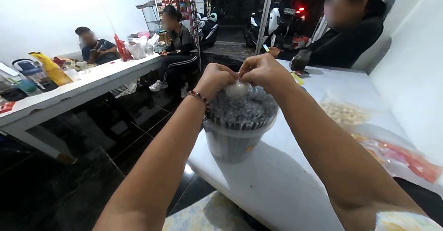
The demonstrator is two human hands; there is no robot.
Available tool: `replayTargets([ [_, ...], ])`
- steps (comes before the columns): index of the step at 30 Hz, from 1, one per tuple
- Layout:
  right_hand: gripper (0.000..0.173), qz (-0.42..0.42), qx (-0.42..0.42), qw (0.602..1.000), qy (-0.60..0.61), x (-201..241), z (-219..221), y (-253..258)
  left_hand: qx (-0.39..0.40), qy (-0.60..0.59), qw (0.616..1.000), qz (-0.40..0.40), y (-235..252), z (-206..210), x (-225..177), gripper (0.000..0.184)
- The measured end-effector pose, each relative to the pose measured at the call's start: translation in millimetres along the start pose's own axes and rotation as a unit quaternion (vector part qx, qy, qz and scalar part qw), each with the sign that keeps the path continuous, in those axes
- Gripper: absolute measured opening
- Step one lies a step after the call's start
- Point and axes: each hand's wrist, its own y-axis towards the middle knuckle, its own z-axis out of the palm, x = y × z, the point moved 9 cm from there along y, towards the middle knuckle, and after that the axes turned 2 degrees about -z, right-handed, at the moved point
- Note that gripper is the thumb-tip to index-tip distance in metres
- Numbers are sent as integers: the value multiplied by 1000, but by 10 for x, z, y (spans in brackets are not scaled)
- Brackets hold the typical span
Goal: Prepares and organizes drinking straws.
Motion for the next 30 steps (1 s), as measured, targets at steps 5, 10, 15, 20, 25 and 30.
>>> replayTargets([
  [5, 13, -1, -3, 1000, -1, 5, -19, -35, -5, 1, 1000, 4, 8, 4, 5, 15],
  [10, 23, -2, -6, 999, -36, 18, -53, -68, -8, -17, 1000, 6, -7, 2, 7, 16],
  [15, 23, 16, -32, 998, -45, -33, -97, -138, -5, -25, 1000, 8, -15, 7, 16, 15],
  [20, 20, -35, -48, 994, -90, 125, -49, -162, -6, -33, 999, 17, 14, 0, 24, 18],
  [25, 26, -78, -36, 985, -148, 288, 1, -169, -9, -22, 999, 25, 18, -4, 23, 17],
  [30, 13, -25, 23, 999, -28, 136, -7, -148, -10, -40, 999, 26, 39, -3, 48, 17],
])
